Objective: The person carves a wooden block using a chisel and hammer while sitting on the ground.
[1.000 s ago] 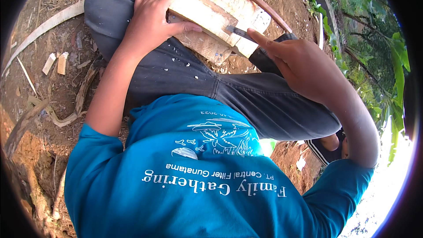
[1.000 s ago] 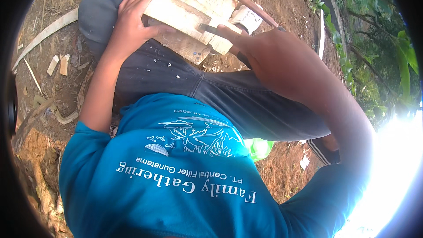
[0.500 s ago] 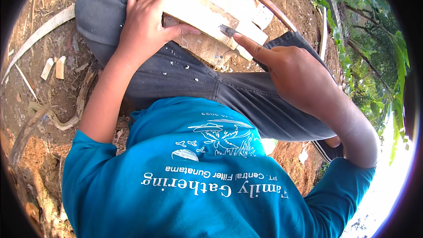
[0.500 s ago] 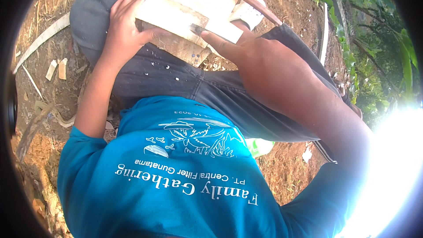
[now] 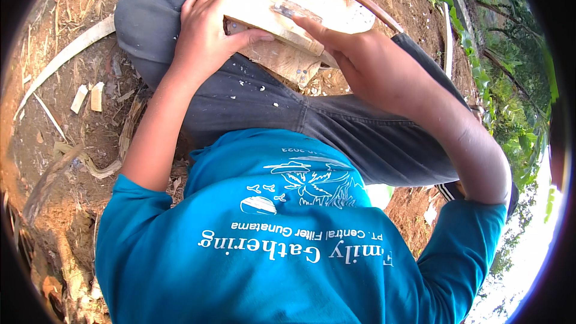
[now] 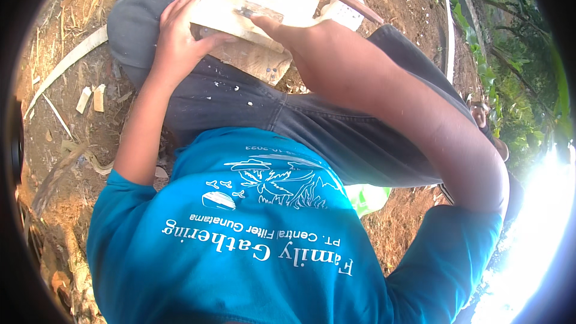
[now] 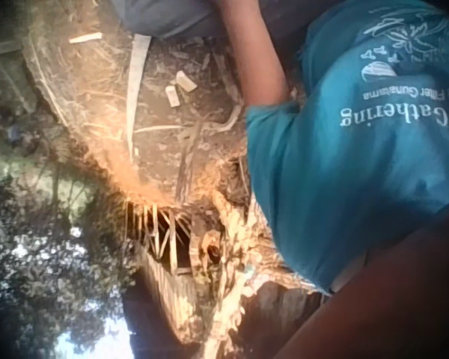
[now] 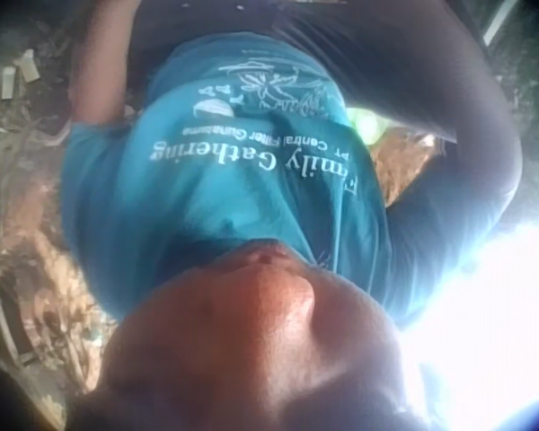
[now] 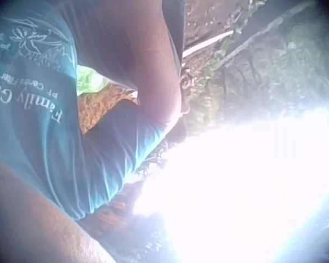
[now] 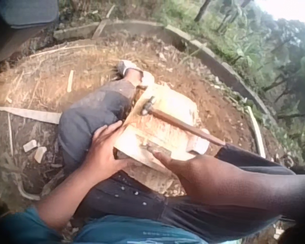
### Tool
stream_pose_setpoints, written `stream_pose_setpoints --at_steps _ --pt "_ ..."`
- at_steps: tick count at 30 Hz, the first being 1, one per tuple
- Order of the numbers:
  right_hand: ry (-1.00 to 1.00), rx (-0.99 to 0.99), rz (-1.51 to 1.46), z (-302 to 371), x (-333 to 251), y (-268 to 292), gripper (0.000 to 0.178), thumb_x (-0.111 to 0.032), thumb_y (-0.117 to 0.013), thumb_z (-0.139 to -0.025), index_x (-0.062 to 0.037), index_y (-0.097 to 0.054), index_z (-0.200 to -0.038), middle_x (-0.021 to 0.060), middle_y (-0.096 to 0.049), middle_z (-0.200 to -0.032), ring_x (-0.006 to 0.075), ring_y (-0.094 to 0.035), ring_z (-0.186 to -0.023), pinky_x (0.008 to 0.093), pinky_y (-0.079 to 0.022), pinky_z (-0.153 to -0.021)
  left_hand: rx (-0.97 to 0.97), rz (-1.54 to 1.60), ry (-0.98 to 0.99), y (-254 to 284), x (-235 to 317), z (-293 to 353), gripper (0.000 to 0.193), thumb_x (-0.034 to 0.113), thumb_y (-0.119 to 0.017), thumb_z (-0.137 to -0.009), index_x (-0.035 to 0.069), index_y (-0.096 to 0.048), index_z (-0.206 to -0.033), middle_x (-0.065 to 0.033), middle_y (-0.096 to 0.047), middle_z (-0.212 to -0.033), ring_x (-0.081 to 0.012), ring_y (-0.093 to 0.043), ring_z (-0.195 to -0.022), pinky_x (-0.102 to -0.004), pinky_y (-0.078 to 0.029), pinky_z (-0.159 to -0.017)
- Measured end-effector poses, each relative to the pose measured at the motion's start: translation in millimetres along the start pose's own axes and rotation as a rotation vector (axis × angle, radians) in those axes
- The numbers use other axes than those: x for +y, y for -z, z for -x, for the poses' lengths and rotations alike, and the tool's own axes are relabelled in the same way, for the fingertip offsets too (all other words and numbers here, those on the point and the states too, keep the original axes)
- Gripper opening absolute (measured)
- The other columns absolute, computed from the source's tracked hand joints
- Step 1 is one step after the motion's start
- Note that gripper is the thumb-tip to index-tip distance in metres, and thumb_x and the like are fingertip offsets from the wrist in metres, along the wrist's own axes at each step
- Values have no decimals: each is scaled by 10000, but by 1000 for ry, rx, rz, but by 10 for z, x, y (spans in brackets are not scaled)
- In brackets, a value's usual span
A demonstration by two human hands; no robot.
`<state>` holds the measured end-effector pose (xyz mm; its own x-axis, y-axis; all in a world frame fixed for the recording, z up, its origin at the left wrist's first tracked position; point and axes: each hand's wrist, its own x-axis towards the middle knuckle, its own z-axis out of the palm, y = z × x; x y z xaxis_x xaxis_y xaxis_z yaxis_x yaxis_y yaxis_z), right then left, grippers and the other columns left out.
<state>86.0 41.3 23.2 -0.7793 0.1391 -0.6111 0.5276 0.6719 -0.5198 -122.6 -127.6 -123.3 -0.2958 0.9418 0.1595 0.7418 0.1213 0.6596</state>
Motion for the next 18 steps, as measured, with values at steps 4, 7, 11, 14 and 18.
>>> stream_pose_setpoints --at_steps 4,7,11,14,18 --pt "36 38 -66 -29 32 123 512 -79 -520 -1026 -241 -538 -1511 215 -634 -794 346 -599 -653 440 -493 -691 -4 -22 11 3 24 -2 891 584 -852 -731 100 -595 -1433 -181 -630 -1392 -326 -526 -1368 -492 -298 -1190" --pt "-18 -42 29 179 43 257 509 -58 -564 -979 -234 -594 -1456 193 -709 -868 353 -690 -739 471 -524 -722 -14 -12 12 -3 15 13 882 574 -857 -735 101 -594 -1432 -179 -625 -1401 -329 -523 -1371 -495 -294 -1192" --pt "-34 -131 86 312 37 358 611 -1 -495 -982 -240 -502 -1544 196 -656 -778 382 -687 -758 505 -492 -753 -18 1 7 19 24 4 863 533 -866 -737 80 -594 -1419 -176 -631 -1392 -310 -531 -1370 -501 -289 -1190" --pt "21 -105 124 220 51 237 629 9 -493 -979 -246 -486 -1554 201 -647 -765 388 -677 -740 499 -492 -742 -25 11 -6 10 26 -4 851 498 -871 -742 66 -588 -1418 -171 -634 -1390 -297 -540 -1361 -506 -284 -1190" --pt "46 -86 35 124 107 132 649 6 -498 -985 -240 -443 -1583 169 -608 -706 340 -645 -659 438 -496 -685 -27 7 -19 15 46 -15 841 475 -871 -747 61 -582 -1419 -160 -640 -1382 -287 -552 -1344 -509 -283 -1189"
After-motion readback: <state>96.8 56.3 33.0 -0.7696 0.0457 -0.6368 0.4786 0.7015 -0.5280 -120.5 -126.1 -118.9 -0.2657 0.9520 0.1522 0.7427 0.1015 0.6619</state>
